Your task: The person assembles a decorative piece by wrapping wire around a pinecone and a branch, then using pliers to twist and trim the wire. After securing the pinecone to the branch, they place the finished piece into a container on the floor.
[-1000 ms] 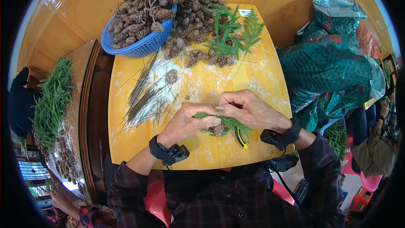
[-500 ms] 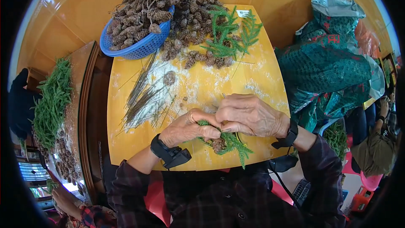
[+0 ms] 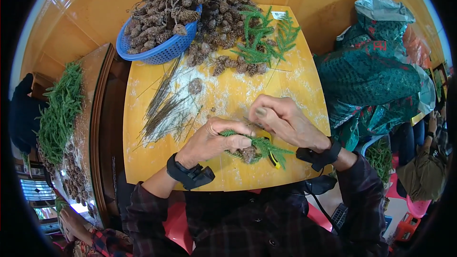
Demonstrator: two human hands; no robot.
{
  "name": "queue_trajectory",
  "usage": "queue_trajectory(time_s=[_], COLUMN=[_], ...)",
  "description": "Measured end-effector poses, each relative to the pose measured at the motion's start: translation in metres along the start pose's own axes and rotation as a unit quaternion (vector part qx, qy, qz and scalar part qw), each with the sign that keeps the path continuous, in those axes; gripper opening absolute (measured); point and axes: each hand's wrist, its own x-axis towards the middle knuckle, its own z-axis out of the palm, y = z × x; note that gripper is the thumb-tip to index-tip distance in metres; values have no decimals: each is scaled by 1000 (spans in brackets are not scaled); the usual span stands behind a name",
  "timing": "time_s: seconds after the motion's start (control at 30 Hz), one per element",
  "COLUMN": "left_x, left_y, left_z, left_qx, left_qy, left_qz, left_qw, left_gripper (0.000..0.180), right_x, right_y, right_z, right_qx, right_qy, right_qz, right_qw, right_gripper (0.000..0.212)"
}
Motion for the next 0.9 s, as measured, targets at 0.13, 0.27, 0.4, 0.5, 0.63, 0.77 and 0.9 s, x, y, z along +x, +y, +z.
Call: queue_trajectory(time_s=[0.13, 0.27, 0.4, 0.5, 0.63, 0.77, 0.9], left_x=[-6, -7, -8, -6, 5, 7, -2], left_y=[0, -6, -15, -12, 4, 1, 1], left_z=[0, 6, 3, 1, -3, 4, 2], left_qx=[-133, -162, -204, -159, 58, 207, 46], left_qy=[-19, -35, -69, -70, -82, -18, 6], left_qz=[-63, -87, -84, -82, 22, 176, 32], left_qw=[989, 982, 973, 981, 995, 962, 998], left_gripper=[22, 26, 23, 21, 11, 10, 11], right_x=[-1, -1, 1, -1, -4, -1, -5], right_y=[-17, -15, -14, -13, -19, -7, -6], right_z=[0, -2, -6, -7, -6, -3, -5], right_qx=[-217, -282, -315, -324, -298, 26, 51], right_qy=[-13, -15, -42, -64, -73, -79, -17], right_qz=[-232, -302, -327, -324, -183, 44, 81], right_qw=[948, 910, 890, 887, 934, 996, 995], right_gripper=[19, 19, 14, 14, 16, 26, 23])
